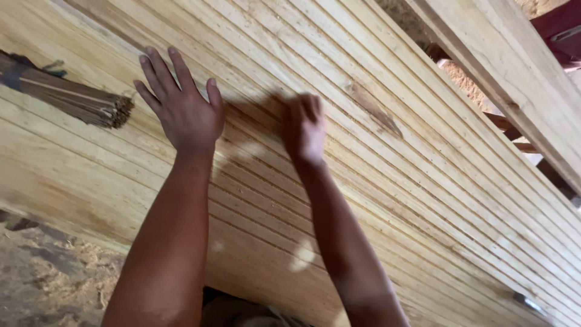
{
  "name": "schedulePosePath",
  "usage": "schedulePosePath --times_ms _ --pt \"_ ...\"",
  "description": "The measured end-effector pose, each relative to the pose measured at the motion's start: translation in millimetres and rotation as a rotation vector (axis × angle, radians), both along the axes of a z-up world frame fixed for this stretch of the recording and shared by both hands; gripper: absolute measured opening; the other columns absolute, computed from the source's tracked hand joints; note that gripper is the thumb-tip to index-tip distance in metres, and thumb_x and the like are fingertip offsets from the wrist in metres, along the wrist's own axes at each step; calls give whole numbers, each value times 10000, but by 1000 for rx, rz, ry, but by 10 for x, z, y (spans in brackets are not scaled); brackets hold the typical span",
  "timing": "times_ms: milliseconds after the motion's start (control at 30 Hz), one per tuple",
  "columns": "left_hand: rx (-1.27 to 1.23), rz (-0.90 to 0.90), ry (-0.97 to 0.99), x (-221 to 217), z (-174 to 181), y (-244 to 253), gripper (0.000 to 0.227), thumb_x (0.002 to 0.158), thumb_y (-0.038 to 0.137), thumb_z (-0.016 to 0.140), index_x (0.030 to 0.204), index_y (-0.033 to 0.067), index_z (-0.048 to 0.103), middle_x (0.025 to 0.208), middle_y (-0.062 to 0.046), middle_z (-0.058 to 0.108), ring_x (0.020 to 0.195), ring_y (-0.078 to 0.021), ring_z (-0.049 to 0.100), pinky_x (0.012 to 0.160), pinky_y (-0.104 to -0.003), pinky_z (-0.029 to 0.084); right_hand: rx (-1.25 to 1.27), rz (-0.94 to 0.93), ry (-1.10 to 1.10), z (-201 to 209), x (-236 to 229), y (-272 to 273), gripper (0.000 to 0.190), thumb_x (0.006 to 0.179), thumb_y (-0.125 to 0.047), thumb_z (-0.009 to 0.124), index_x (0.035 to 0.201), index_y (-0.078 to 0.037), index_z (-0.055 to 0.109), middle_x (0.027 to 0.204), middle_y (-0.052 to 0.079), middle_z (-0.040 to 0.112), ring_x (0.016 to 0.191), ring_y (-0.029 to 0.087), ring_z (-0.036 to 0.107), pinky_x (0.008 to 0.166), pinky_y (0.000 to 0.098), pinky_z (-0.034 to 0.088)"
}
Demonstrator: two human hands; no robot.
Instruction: The person scrapes a large wooden surface with a small handheld tool, moving methodically along the grain to remove material. The person uses both hands to stabilize and guide the tool across the wood.
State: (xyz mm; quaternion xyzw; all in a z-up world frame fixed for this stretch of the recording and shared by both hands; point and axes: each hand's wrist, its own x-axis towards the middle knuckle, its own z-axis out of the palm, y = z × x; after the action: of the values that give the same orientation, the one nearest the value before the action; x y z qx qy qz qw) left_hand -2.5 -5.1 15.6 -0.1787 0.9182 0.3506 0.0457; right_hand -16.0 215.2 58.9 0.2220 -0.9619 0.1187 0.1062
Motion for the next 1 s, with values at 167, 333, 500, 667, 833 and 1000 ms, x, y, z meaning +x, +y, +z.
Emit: schedulePosePath --times_ms 167,333,500,667,833,1000 --pt "-9 -27 -111 -82 -8 -52 742 1148 488 420 1671 11 198 1699 -312 112 1603 -446 89 1271 -666 56 110 -145 22 826 560 738 66 930 28 681 896 -23 657 922 145 668 890 301 621 816 436 519" --pt "43 -35 -195 -100 -61 -59 794 1091 507 402 1662 5 172 1694 -297 40 1594 -424 38 1261 -654 20 51 -184 0 576 453 631 118 968 29 677 876 -44 682 885 126 671 857 254 616 750 384 538" --pt "1 -9 -52 -12 -44 -4 744 1166 475 441 1684 -11 220 1717 -314 106 1612 -452 70 1283 -673 56 35 -39 78 -119 52 69 99 910 16 697 832 -32 659 846 119 659 800 245 603 729 417 521" --pt "-22 -1 3 -23 -6 -35 731 1163 442 466 1682 -21 243 1710 -323 140 1604 -462 90 1277 -682 82 133 -66 -61 488 282 562 130 951 2 750 863 -68 685 876 104 656 852 256 637 715 386 534" --pt "69 8 -99 -42 -72 -62 778 1101 480 465 1642 -24 226 1666 -327 103 1558 -464 90 1238 -674 70 105 -84 -72 954 591 990 84 948 26 708 908 -9 643 959 154 652 886 333 621 768 426 525" --pt "8 8 -11 -25 -99 -38 742 1151 437 498 1673 -17 230 1714 -300 108 1610 -451 102 1284 -665 74 79 -17 -82 383 200 472 81 943 -1 704 907 -38 641 920 149 640 871 330 610 794 439 520"
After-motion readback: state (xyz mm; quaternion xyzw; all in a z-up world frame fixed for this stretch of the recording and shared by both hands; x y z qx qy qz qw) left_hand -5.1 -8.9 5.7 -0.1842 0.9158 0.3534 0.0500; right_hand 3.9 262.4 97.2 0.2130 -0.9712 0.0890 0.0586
